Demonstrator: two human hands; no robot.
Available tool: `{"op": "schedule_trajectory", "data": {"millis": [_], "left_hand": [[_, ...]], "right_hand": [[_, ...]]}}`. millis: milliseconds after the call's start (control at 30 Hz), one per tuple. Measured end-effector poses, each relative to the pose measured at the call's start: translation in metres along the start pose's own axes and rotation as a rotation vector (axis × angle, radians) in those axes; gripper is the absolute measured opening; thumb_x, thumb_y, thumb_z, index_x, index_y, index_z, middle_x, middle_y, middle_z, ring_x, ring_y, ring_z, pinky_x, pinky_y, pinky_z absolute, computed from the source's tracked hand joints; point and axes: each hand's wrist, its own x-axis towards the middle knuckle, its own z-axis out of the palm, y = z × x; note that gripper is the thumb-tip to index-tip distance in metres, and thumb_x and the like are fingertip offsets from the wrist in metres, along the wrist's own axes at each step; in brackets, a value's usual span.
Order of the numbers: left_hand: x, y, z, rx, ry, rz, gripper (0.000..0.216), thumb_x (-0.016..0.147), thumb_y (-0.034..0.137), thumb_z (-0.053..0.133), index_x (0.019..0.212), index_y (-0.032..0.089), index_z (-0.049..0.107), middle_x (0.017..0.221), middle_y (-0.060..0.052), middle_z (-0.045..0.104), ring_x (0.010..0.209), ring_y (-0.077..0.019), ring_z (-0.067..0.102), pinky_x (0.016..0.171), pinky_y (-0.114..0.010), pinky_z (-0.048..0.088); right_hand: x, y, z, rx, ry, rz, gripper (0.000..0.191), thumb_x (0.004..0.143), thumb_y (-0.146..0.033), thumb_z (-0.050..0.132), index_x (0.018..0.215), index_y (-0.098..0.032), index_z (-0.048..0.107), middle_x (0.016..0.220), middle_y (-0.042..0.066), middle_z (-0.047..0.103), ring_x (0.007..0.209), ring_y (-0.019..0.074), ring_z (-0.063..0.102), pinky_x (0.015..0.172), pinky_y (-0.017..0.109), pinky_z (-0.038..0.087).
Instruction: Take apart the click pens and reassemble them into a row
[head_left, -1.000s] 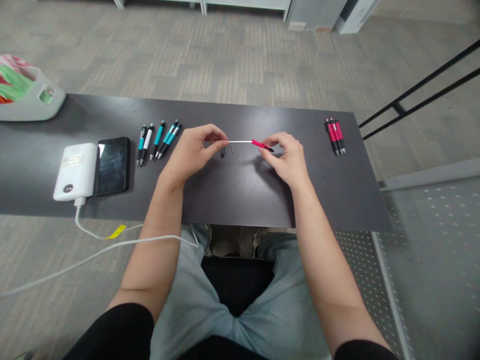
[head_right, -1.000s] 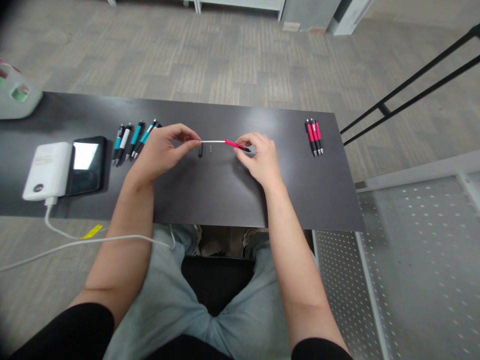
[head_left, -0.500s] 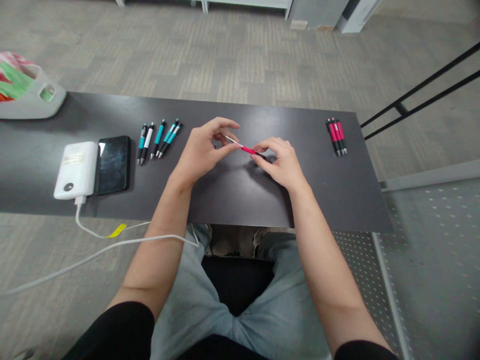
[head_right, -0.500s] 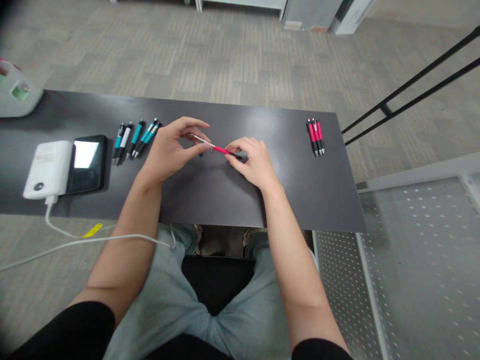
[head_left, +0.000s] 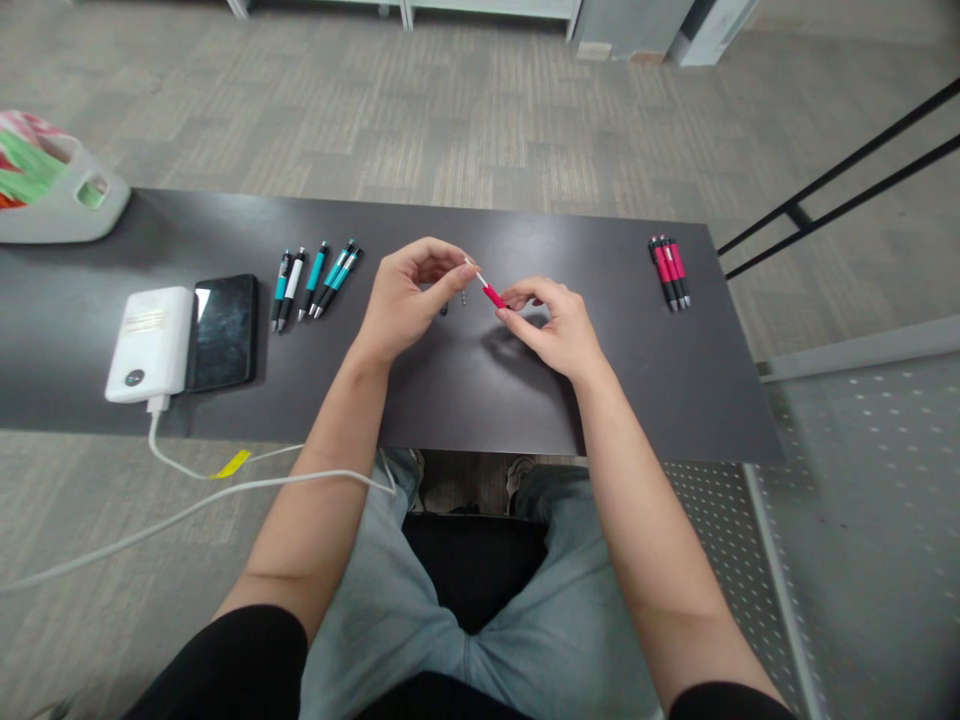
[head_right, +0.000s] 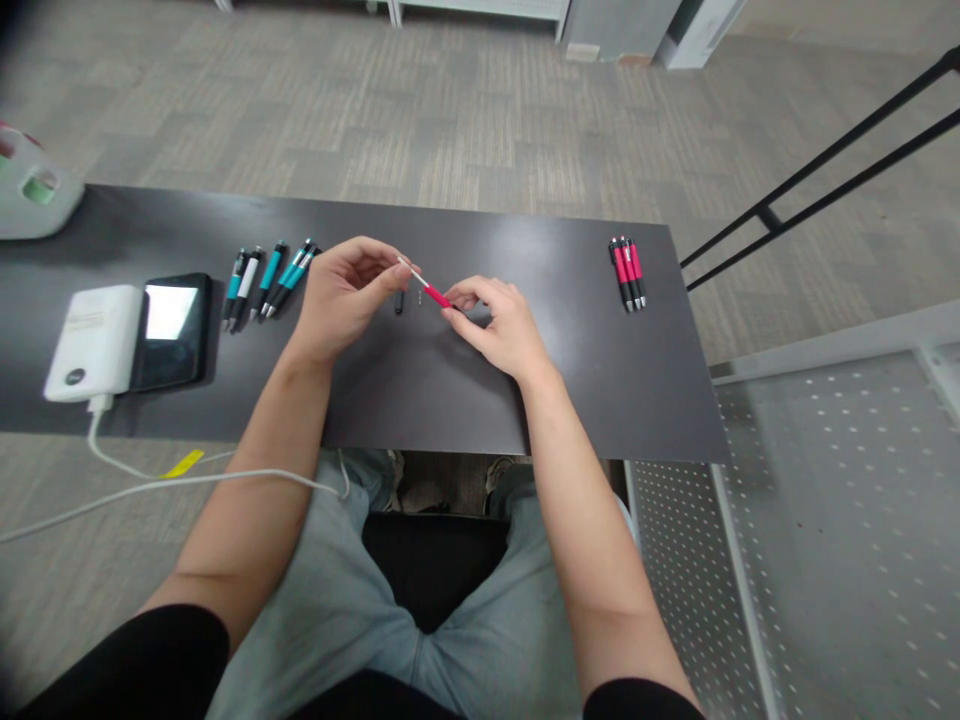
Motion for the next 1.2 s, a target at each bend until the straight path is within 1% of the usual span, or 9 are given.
{"op": "schedule_trajectory", "data": {"millis": [67, 167, 400, 467, 600, 733, 867, 1000, 1200], "left_hand": [[-0.001, 0.001, 0.001, -0.009, -0.015, -0.001, 0.066, 0.085, 0.087, 0.096, 0.097, 0.025, 0.076, 0.104, -0.008, 0.087, 0.092, -0.0227, 0.083, 0.087, -0.038, 0.066], [-0.001, 0.0, 0.003, -0.05, -0.047, 0.02, 0.062, 0.09, 0.082, 0.096, 0.1, 0.024, 0.075, 0.103, -0.008, 0.087, 0.091, -0.0207, 0.083, 0.085, -0.035, 0.065], [0.004, -0.016, 0.004, -0.073, -0.047, 0.142, 0.06, 0.097, 0.081, 0.09, 0.101, 0.025, 0.073, 0.096, -0.004, 0.084, 0.081, -0.0165, 0.08, 0.072, -0.029, 0.063], [0.004, -0.019, 0.005, -0.047, -0.024, 0.19, 0.057, 0.099, 0.079, 0.09, 0.103, 0.025, 0.074, 0.097, -0.004, 0.084, 0.081, -0.0161, 0.08, 0.072, -0.029, 0.063], [0.003, -0.02, 0.007, 0.036, 0.048, 0.284, 0.052, 0.103, 0.076, 0.087, 0.108, 0.026, 0.076, 0.101, -0.003, 0.084, 0.084, -0.0159, 0.081, 0.077, -0.03, 0.066], [0.001, -0.017, 0.011, 0.106, 0.1, 0.317, 0.051, 0.106, 0.076, 0.083, 0.108, 0.026, 0.077, 0.101, -0.003, 0.084, 0.084, -0.0155, 0.08, 0.078, -0.03, 0.065], [0.0, -0.015, 0.013, 0.12, 0.13, 0.357, 0.045, 0.107, 0.07, 0.086, 0.109, 0.026, 0.078, 0.101, -0.002, 0.084, 0.08, -0.0138, 0.078, 0.076, -0.028, 0.064], [0.0, -0.019, 0.016, 0.043, 0.123, 0.35, 0.044, 0.108, 0.068, 0.086, 0.11, 0.025, 0.077, 0.1, -0.002, 0.083, 0.081, -0.0143, 0.08, 0.072, -0.027, 0.063], [0.003, -0.025, 0.019, -0.069, 0.056, 0.261, 0.054, 0.105, 0.077, 0.085, 0.107, 0.025, 0.07, 0.098, -0.003, 0.082, 0.077, -0.0137, 0.079, 0.064, -0.025, 0.061]], "right_hand": [[0.0, 0.001, 0.001, 0.011, -0.004, -0.022, 0.017, 0.102, -0.049, 0.085, 0.109, -0.035, 0.081, 0.104, 0.002, 0.087, 0.096, 0.0323, 0.079, 0.106, 0.055, 0.061], [-0.001, 0.002, 0.002, 0.022, -0.005, -0.048, 0.016, 0.104, -0.048, 0.082, 0.11, -0.034, 0.08, 0.104, 0.002, 0.087, 0.094, 0.0314, 0.079, 0.103, 0.054, 0.061], [-0.001, 0.007, 0.003, -0.004, -0.014, -0.064, 0.027, 0.109, -0.059, 0.078, 0.115, -0.033, 0.079, 0.103, 0.003, 0.085, 0.094, 0.0304, 0.078, 0.103, 0.051, 0.061], [-0.002, 0.007, 0.004, 0.0, -0.019, -0.071, 0.028, 0.109, -0.06, 0.078, 0.116, -0.033, 0.079, 0.102, 0.003, 0.084, 0.092, 0.0299, 0.077, 0.103, 0.051, 0.06], [-0.002, 0.007, 0.004, 0.044, -0.007, -0.108, 0.026, 0.11, -0.058, 0.077, 0.115, -0.033, 0.079, 0.1, 0.003, 0.083, 0.089, 0.0291, 0.076, 0.1, 0.05, 0.06], [-0.002, 0.007, 0.005, 0.068, 0.008, -0.122, 0.024, 0.11, -0.056, 0.078, 0.115, -0.032, 0.08, 0.099, 0.002, 0.083, 0.087, 0.0276, 0.075, 0.099, 0.049, 0.06], [-0.001, 0.006, 0.005, 0.095, 0.0, -0.142, 0.025, 0.111, -0.056, 0.077, 0.116, -0.032, 0.08, 0.098, 0.002, 0.082, 0.084, 0.0264, 0.073, 0.097, 0.048, 0.061], [-0.001, 0.008, 0.006, 0.11, 0.01, -0.133, 0.028, 0.111, -0.06, 0.077, 0.116, -0.032, 0.08, 0.099, 0.003, 0.082, 0.084, 0.0266, 0.072, 0.095, 0.048, 0.062], [-0.001, 0.008, 0.007, 0.129, 0.005, -0.117, 0.033, 0.111, -0.065, 0.077, 0.114, -0.032, 0.08, 0.1, 0.003, 0.082, 0.083, 0.0258, 0.072, 0.093, 0.047, 0.063]]}}
